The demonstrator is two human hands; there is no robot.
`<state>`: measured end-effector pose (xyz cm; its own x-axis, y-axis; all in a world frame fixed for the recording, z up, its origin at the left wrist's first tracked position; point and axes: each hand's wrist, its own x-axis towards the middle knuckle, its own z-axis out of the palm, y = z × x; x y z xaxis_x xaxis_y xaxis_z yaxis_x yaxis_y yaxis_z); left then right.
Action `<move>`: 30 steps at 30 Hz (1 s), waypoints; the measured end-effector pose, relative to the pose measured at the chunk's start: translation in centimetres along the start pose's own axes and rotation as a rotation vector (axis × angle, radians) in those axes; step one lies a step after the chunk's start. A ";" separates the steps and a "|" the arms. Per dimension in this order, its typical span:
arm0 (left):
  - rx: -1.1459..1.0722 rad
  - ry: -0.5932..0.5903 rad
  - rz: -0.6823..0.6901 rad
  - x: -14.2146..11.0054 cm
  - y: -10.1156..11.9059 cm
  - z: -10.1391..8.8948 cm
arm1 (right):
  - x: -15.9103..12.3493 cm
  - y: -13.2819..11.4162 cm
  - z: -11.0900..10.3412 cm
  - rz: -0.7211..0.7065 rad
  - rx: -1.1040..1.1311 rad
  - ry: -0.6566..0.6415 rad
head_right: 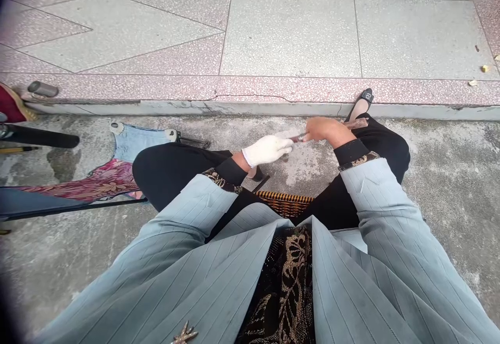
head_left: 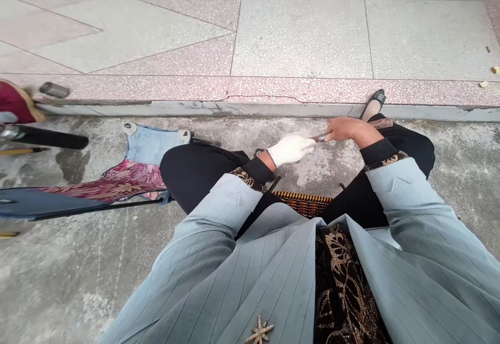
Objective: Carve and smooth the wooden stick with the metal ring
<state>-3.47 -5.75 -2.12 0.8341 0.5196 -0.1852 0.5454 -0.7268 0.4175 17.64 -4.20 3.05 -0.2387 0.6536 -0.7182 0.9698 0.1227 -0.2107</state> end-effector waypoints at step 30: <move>-0.482 0.132 -0.035 -0.1 -0.9 -0.3 | -0.6 0.6 0.2 -0.360 0.245 -0.465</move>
<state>-4.08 -4.99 -2.17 0.7815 0.6149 -0.1051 0.4465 -0.4337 0.7827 18.38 -4.71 3.24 -0.5976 0.2041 -0.7754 0.7985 0.0634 -0.5987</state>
